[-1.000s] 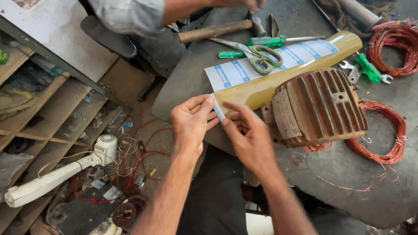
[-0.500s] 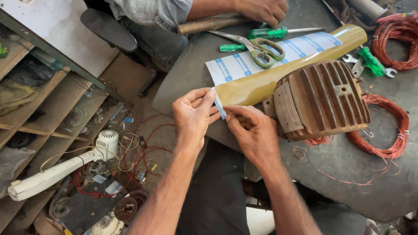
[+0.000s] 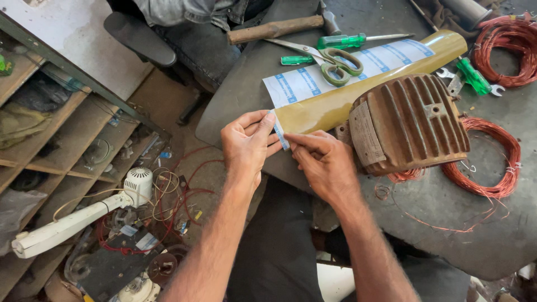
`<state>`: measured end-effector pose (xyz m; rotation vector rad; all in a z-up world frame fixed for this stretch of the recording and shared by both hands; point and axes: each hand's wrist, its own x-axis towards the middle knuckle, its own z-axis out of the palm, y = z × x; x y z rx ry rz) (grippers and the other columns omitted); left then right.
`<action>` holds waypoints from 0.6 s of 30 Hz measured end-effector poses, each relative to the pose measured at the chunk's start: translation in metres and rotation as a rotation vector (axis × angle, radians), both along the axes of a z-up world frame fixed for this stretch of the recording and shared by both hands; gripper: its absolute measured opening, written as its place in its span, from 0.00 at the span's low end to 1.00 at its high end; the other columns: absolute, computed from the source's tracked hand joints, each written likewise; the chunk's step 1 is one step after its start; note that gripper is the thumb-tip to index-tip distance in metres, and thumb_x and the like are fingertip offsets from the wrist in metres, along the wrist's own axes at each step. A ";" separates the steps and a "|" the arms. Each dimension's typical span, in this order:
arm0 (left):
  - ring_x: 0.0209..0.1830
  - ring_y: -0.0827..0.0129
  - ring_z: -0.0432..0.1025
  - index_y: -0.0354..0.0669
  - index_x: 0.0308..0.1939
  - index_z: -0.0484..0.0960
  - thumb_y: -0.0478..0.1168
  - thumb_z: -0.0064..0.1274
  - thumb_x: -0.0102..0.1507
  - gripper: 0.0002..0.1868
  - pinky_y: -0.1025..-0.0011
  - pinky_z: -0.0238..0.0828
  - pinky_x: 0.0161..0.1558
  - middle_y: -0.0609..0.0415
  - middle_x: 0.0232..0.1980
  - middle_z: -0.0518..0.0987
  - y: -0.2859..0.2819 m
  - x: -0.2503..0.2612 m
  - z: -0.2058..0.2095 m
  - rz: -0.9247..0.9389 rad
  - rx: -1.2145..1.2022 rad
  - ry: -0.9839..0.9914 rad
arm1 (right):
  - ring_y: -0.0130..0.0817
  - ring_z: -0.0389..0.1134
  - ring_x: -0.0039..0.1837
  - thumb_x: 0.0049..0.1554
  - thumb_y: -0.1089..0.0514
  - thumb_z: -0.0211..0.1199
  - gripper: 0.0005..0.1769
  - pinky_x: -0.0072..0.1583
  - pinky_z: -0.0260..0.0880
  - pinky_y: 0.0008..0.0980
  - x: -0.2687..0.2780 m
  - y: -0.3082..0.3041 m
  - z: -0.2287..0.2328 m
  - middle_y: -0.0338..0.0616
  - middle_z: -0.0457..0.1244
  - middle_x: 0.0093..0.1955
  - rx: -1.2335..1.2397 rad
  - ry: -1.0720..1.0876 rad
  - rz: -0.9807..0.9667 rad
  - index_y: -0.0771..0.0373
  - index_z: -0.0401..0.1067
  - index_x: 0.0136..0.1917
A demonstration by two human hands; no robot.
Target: The person cuts strips of insulating tape with scissors and inserts them into the slots of a motor stator. They peel the backing from the tape and carefully place it between copper windings, then rotate the stator to access additional slots.
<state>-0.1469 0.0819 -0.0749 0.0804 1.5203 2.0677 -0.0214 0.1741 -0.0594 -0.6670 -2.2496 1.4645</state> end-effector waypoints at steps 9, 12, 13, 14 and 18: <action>0.36 0.62 0.82 0.26 0.50 0.81 0.38 0.57 0.64 0.16 0.64 0.86 0.39 0.41 0.43 0.86 0.001 0.001 -0.003 0.002 0.017 0.010 | 0.22 0.69 0.40 0.60 0.62 0.63 0.13 0.43 0.71 0.24 0.001 -0.001 0.000 0.38 0.68 0.42 -0.001 0.015 -0.017 0.58 0.81 0.58; 0.35 0.62 0.82 0.26 0.50 0.81 0.38 0.57 0.64 0.16 0.65 0.86 0.38 0.42 0.42 0.86 0.000 0.001 -0.005 0.004 0.031 0.016 | 0.22 0.70 0.39 0.59 0.61 0.64 0.13 0.43 0.71 0.23 0.000 -0.003 0.001 0.37 0.69 0.43 -0.010 0.001 -0.039 0.58 0.81 0.57; 0.35 0.62 0.82 0.26 0.50 0.81 0.37 0.57 0.64 0.16 0.65 0.86 0.38 0.42 0.42 0.86 0.000 0.002 -0.005 0.005 0.037 0.018 | 0.22 0.70 0.40 0.58 0.61 0.66 0.12 0.43 0.71 0.24 -0.001 -0.004 0.002 0.37 0.69 0.43 0.002 0.013 -0.048 0.59 0.81 0.56; 0.35 0.63 0.82 0.26 0.50 0.81 0.38 0.57 0.64 0.16 0.65 0.86 0.38 0.42 0.42 0.86 0.000 0.002 -0.005 0.009 0.020 0.019 | 0.22 0.70 0.40 0.58 0.60 0.67 0.12 0.43 0.71 0.24 -0.002 -0.005 0.003 0.38 0.69 0.43 0.014 0.025 -0.056 0.59 0.81 0.55; 0.34 0.64 0.80 0.26 0.51 0.81 0.38 0.58 0.64 0.16 0.65 0.84 0.37 0.42 0.41 0.86 0.001 0.002 -0.006 0.017 -0.012 0.026 | 0.23 0.70 0.40 0.53 0.60 0.72 0.13 0.43 0.71 0.24 -0.003 -0.012 0.006 0.38 0.70 0.43 0.100 0.040 -0.116 0.59 0.82 0.53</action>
